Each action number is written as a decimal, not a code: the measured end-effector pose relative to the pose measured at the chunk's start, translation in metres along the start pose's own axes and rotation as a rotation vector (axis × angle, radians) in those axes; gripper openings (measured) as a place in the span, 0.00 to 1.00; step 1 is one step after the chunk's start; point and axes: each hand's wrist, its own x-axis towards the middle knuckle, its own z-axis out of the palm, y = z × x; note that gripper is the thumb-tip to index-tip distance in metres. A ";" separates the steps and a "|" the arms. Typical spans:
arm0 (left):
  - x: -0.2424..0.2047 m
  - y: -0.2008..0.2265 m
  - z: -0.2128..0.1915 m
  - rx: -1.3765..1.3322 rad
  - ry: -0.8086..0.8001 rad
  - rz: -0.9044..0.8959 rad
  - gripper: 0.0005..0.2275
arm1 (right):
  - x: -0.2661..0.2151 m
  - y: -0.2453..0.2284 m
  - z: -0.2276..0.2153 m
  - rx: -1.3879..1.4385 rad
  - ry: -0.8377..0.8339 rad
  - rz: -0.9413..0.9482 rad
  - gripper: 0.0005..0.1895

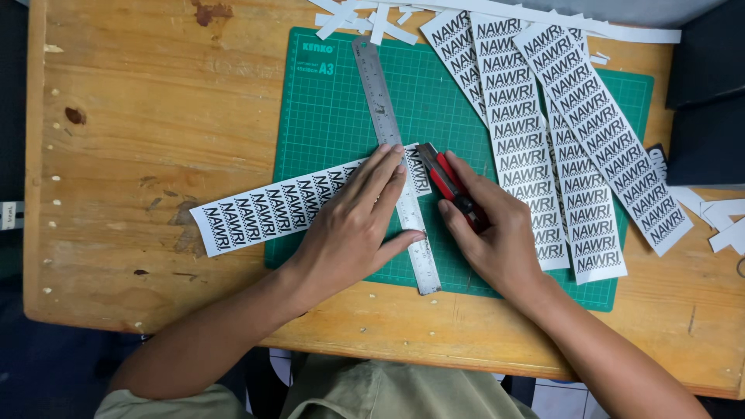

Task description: The person uses a metal ruler and a red utility knife to cut a sheet of white paper printed with repeated text into narrow strips on a green cutting mat. The person repeatedly aligns the ruler, cuts along its edge, and moves the cut strips aside.

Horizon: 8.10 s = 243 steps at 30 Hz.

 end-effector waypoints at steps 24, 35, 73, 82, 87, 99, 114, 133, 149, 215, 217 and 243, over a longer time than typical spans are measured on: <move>-0.004 0.001 0.008 0.112 0.035 0.015 0.34 | 0.001 -0.009 0.007 -0.132 -0.084 -0.034 0.34; -0.004 -0.001 0.013 0.061 0.106 0.020 0.33 | 0.006 -0.027 0.021 -0.495 -0.058 -0.114 0.34; 0.001 0.000 0.005 0.064 0.097 0.030 0.29 | 0.018 -0.033 0.023 -0.645 -0.136 -0.047 0.42; -0.001 0.000 0.004 0.085 0.093 0.037 0.30 | -0.002 -0.029 0.024 -0.728 -0.124 -0.061 0.42; 0.002 0.002 0.000 0.082 0.094 0.041 0.31 | -0.024 -0.043 0.019 -0.738 -0.133 -0.027 0.42; 0.000 0.002 0.003 0.215 0.005 0.042 0.33 | -0.064 -0.032 0.018 -0.774 -0.202 -0.006 0.41; 0.000 0.005 0.006 0.234 0.004 0.012 0.35 | -0.045 -0.047 -0.015 -0.278 -0.232 0.248 0.40; 0.001 -0.002 0.020 0.260 -0.013 0.040 0.36 | -0.008 -0.017 -0.048 -0.017 -0.108 0.448 0.33; 0.013 0.014 -0.008 0.458 0.027 0.082 0.41 | -0.021 -0.016 -0.045 0.068 0.049 0.112 0.31; 0.070 0.011 -0.030 0.287 -0.077 0.063 0.33 | -0.018 -0.001 -0.047 0.182 0.318 0.015 0.31; 0.041 -0.003 -0.038 0.238 -0.026 0.025 0.27 | -0.019 -0.008 -0.039 0.138 0.220 -0.047 0.30; 0.001 -0.041 0.003 -0.030 -0.090 -0.131 0.24 | -0.022 -0.013 -0.009 0.099 0.148 0.029 0.30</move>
